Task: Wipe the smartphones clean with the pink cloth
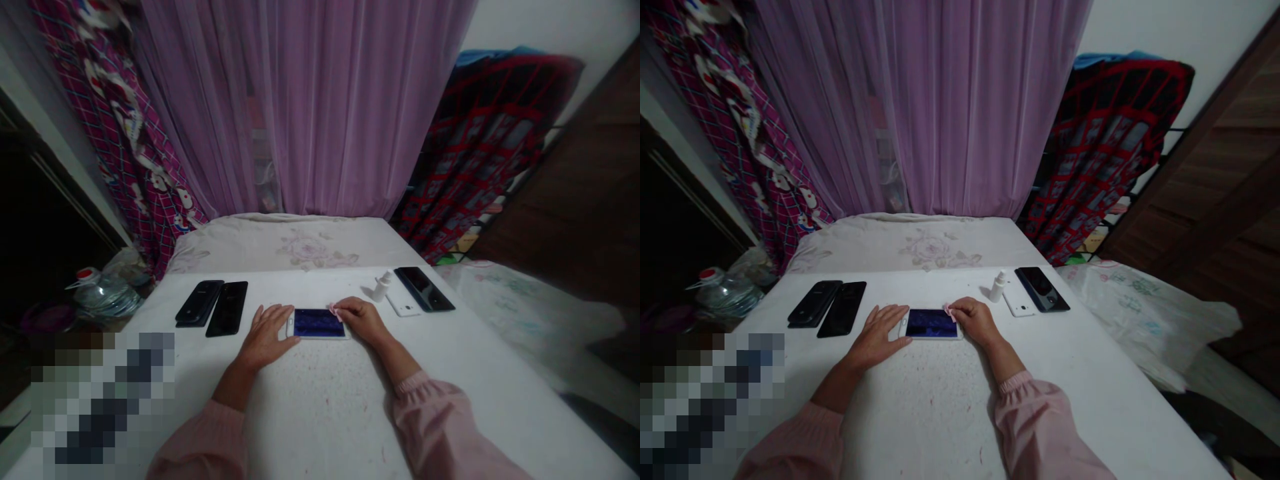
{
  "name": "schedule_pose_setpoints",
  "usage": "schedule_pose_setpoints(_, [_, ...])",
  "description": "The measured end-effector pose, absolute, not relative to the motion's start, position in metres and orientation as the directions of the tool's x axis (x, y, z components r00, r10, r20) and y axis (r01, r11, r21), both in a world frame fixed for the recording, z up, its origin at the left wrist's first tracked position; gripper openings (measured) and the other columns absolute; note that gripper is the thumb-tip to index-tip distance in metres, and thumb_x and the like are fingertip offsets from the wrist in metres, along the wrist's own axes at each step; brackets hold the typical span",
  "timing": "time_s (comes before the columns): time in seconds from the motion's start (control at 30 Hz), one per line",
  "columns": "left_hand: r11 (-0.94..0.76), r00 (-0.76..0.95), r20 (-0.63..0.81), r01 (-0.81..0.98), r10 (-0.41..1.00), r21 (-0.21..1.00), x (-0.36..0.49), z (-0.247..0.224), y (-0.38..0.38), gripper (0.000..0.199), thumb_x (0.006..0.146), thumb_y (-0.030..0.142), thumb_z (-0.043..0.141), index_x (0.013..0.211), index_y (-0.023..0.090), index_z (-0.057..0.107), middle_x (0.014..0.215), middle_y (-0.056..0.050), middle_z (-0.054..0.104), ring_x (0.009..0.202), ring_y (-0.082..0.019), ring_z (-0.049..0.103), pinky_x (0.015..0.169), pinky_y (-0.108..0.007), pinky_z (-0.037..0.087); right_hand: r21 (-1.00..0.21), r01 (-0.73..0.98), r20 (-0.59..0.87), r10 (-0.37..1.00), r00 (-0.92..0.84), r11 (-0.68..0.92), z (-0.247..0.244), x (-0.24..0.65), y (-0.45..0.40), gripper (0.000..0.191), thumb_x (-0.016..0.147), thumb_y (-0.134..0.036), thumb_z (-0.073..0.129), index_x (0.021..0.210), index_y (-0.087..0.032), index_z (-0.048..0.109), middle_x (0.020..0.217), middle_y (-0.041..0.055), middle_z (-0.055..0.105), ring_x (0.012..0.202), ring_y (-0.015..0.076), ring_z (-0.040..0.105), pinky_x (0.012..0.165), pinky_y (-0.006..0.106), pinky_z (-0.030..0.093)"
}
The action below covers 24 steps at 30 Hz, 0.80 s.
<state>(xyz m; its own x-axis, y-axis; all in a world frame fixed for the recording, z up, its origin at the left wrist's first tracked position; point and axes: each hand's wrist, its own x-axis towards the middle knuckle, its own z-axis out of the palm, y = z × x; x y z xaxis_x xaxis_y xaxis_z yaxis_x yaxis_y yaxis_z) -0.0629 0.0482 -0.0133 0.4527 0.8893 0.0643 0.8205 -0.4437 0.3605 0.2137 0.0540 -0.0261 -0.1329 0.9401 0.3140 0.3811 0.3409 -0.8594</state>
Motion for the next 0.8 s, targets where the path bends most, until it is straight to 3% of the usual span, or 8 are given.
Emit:
schedule_pose_setpoints(0.13, [-0.461, 0.461, 0.092, 0.810, 0.883, 0.362, -0.065, -0.017, 0.050, 0.062, 0.083, 0.047, 0.060, 0.140, 0.029, 0.042, 0.144, -0.003, 0.049, 0.138, -0.026, 0.035, 0.118, -0.050, 0.010, -0.830, 0.433, 0.350, 0.933, -0.084, 0.351, -0.028, 0.212, 0.058, 0.021, 0.082, -0.041, 0.062, 0.080, -0.023, 0.074, 0.086, 0.0067, 0.072, 0.084, 0.0206, 0.066, 0.081, 0.036, 0.052])
schedule_pose_setpoints(0.27, [-0.474, 0.466, 0.114, 0.804, 0.877, 0.360, -0.066, -0.020, 0.051, 0.062, 0.084, 0.047, 0.060, 0.141, 0.030, 0.042, 0.143, -0.003, 0.050, 0.137, -0.026, 0.036, 0.117, -0.050, 0.010, -0.900, 0.304, 0.232, 0.934, -0.273, 0.313, -0.017, 0.227, 0.052, 0.028, 0.080, -0.046, 0.065, 0.083, -0.020, 0.074, 0.087, 0.0070, 0.072, 0.080, 0.0193, 0.066, 0.077, 0.035, 0.053])
schedule_pose_setpoints(0.4, [-0.465, 0.460, 0.101, 0.817, 0.882, 0.341, -0.065, -0.018, 0.050, 0.063, 0.083, 0.047, 0.060, 0.140, 0.028, 0.042, 0.143, -0.004, 0.050, 0.137, -0.026, 0.036, 0.118, -0.050, 0.011, -0.915, 0.247, 0.192, 0.883, -0.428, 0.319, -0.009, 0.241, 0.043, 0.028, 0.078, -0.048, 0.068, 0.075, -0.021, 0.074, 0.079, 0.0036, 0.073, 0.081, 0.0186, 0.067, 0.101, 0.044, 0.041])
schedule_pose_setpoints(0.47, [-0.467, 0.461, 0.101, 0.819, 0.882, 0.334, -0.065, -0.018, 0.050, 0.062, 0.084, 0.047, 0.060, 0.140, 0.028, 0.043, 0.143, -0.004, 0.050, 0.136, -0.026, 0.036, 0.117, -0.050, 0.011, -0.913, 0.266, 0.187, 0.898, -0.398, 0.308, -0.012, 0.241, 0.042, 0.029, 0.077, -0.050, 0.069, 0.074, -0.022, 0.074, 0.080, 0.0039, 0.073, 0.082, 0.0189, 0.067, 0.102, 0.044, 0.040])
schedule_pose_setpoints(0.63, [-0.483, 0.473, 0.118, 0.808, 0.873, 0.338, -0.066, -0.020, 0.051, 0.061, 0.084, 0.049, 0.059, 0.140, 0.030, 0.043, 0.143, -0.003, 0.050, 0.136, -0.026, 0.037, 0.117, -0.051, 0.012, -0.891, 0.328, 0.249, 0.942, -0.225, 0.313, -0.021, 0.230, 0.049, 0.029, 0.080, -0.048, 0.065, 0.081, -0.020, 0.074, 0.086, 0.0072, 0.072, 0.079, 0.0198, 0.067, 0.077, 0.035, 0.053])
schedule_pose_setpoints(0.8, [-0.474, 0.456, 0.134, 0.815, 0.880, 0.334, -0.066, -0.022, 0.051, 0.061, 0.084, 0.049, 0.058, 0.140, 0.030, 0.043, 0.142, -0.004, 0.051, 0.135, -0.026, 0.038, 0.117, -0.051, 0.013, -0.824, 0.444, 0.324, 0.936, -0.139, 0.352, -0.023, 0.222, 0.058, 0.021, 0.084, -0.039, 0.061, 0.082, -0.021, 0.073, 0.087, 0.0075, 0.071, 0.084, 0.0198, 0.066, 0.079, 0.034, 0.051])
